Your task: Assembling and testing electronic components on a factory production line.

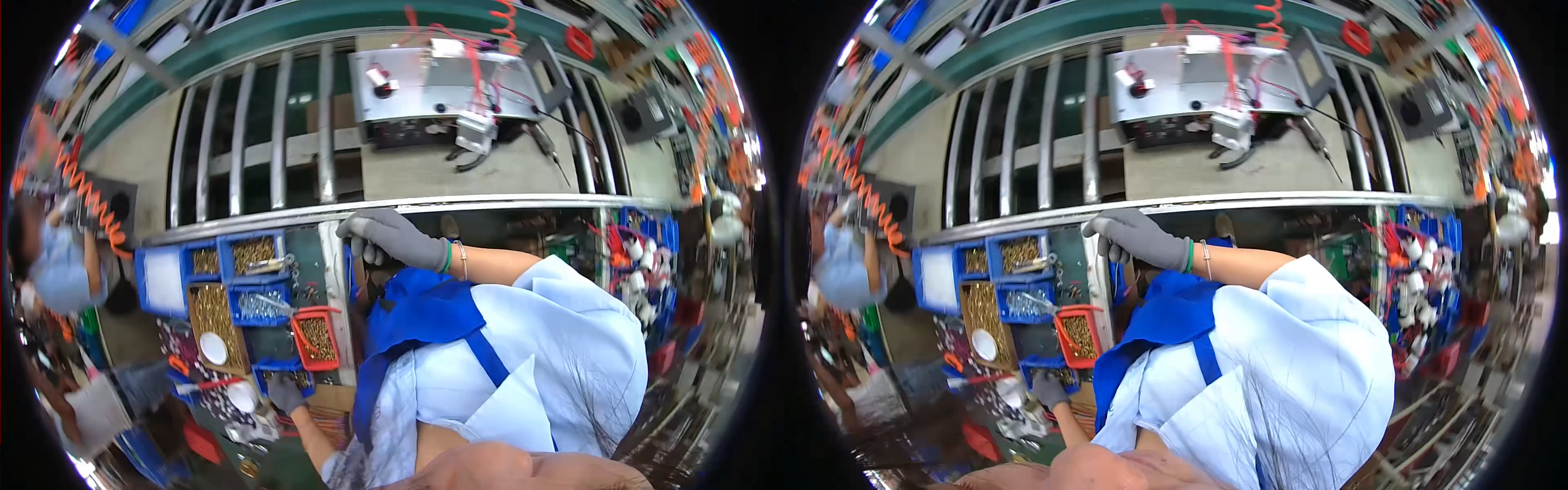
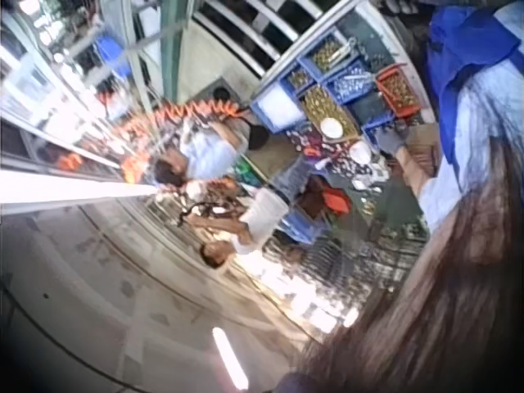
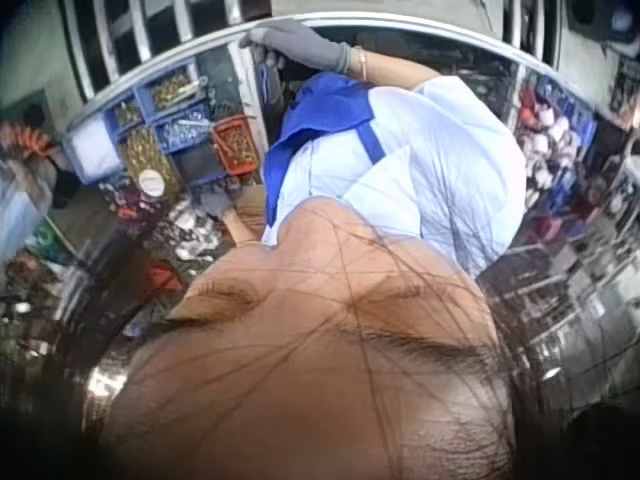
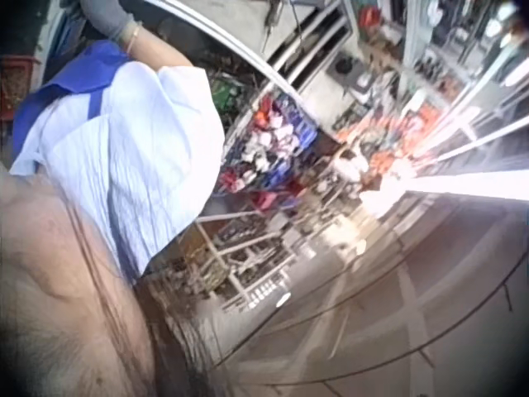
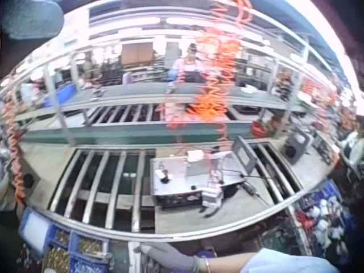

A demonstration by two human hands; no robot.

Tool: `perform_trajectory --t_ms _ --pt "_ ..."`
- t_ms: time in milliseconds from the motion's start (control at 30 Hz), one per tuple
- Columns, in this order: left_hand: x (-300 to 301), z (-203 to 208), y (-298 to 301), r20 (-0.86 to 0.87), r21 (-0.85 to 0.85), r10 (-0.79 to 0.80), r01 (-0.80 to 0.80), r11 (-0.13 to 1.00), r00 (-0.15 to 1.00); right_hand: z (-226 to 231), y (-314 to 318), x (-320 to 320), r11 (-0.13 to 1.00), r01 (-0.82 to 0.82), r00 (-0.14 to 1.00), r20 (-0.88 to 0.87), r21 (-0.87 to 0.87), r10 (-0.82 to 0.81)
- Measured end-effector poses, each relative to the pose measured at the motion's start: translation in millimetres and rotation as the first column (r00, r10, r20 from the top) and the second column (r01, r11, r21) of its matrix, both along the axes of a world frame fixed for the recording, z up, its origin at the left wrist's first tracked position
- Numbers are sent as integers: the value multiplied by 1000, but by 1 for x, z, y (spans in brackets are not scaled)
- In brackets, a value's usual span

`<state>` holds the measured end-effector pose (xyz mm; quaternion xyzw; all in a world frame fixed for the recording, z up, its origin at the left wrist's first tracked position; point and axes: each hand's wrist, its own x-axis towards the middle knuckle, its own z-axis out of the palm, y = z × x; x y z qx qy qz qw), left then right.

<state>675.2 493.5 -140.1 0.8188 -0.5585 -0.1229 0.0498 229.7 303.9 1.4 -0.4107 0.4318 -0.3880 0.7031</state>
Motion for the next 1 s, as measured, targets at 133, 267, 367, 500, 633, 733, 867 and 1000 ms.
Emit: perform_trajectory --t_ms 133,267,367,500,633,733,867,1000 --pt "40 -35 1 -16 -24 48 -49 999 999 -10 25 -59 1000 12 979 -202 10 -10" --pt "60 -62 16 -48 -130 236 -240 962 971 -57 56 -156 992 -19 865 -495 128 81" --pt "67 -64 15 -228 -176 558 -597 783 798 -153 86 -274 999 29 658 -753 25 0" --pt "92 -40 46 -975 174 194 -905 387 -104 -172 89 -404 822 567 486 -826 49 -286" --pt "41 -32 39 -787 252 -365 -799 546 -498 -200 72 -534 811 486 57 -914 -326 -402" --pt "-9 -17 12 -623 98 -496 -689 718 -606 -179 23 -525 837 437 -23 -935 -328 -354" --pt "-123 29 -83 -492 -117 -217 -184 976 -843 -190 -23 -518 917 375 -49 -991 -135 -126" --pt "-341 131 -175 -481 325 -243 -429 843 -842 -205 -44 -531 924 380 -24 -999 -39 -32"
